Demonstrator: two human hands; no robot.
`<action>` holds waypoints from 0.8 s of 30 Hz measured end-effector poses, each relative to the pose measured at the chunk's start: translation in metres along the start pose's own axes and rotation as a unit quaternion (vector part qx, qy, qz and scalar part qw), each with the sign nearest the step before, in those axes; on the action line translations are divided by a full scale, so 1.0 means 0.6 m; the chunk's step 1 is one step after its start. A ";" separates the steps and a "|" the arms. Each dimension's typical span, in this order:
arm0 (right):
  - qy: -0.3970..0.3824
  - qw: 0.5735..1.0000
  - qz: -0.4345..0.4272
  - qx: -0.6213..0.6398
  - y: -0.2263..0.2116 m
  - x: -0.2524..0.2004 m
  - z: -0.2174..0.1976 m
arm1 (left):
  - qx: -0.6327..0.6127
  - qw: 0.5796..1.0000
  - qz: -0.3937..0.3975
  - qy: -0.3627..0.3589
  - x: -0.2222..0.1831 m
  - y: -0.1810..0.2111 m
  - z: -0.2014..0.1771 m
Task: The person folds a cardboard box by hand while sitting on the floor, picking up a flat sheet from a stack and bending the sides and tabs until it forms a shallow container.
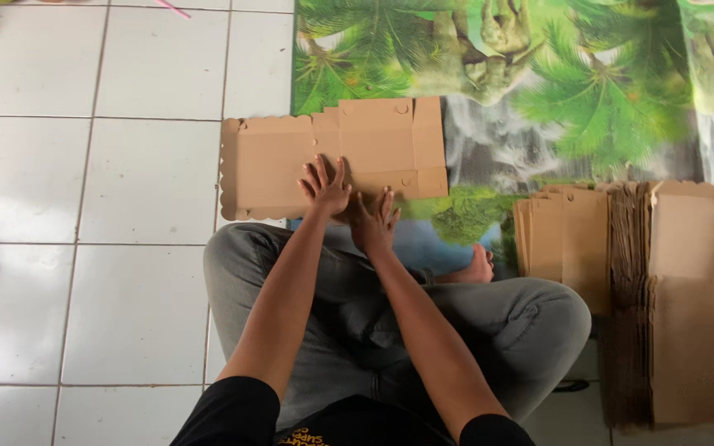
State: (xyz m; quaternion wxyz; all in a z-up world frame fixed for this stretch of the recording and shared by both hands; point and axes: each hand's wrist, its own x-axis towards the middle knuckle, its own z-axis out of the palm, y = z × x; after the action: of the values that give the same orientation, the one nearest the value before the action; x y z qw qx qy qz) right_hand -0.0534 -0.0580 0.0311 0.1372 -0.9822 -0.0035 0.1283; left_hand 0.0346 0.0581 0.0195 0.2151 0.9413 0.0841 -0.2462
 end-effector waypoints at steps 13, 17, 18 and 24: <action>-0.081 0.994 -0.036 0.057 -0.018 -0.012 -0.073 | -0.038 0.999 -0.008 -0.006 0.016 -0.007 0.016; -0.093 0.994 -0.009 0.061 -0.019 -0.013 -0.082 | -0.056 0.998 -0.004 -0.004 0.025 -0.017 0.020; -0.095 0.992 0.006 0.080 -0.014 -0.014 -0.083 | -0.055 0.998 0.001 -0.013 0.033 -0.019 0.030; -0.049 0.983 0.165 0.063 0.033 0.011 -0.058 | -0.072 0.997 0.015 -0.038 0.052 -0.030 0.035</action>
State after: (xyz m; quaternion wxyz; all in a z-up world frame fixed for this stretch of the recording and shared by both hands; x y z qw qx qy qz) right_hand -0.0388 -0.0861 0.0562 0.1752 -0.9514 0.1596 0.1966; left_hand 0.0476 0.0666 -0.0189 0.2893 0.9144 0.0798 -0.2718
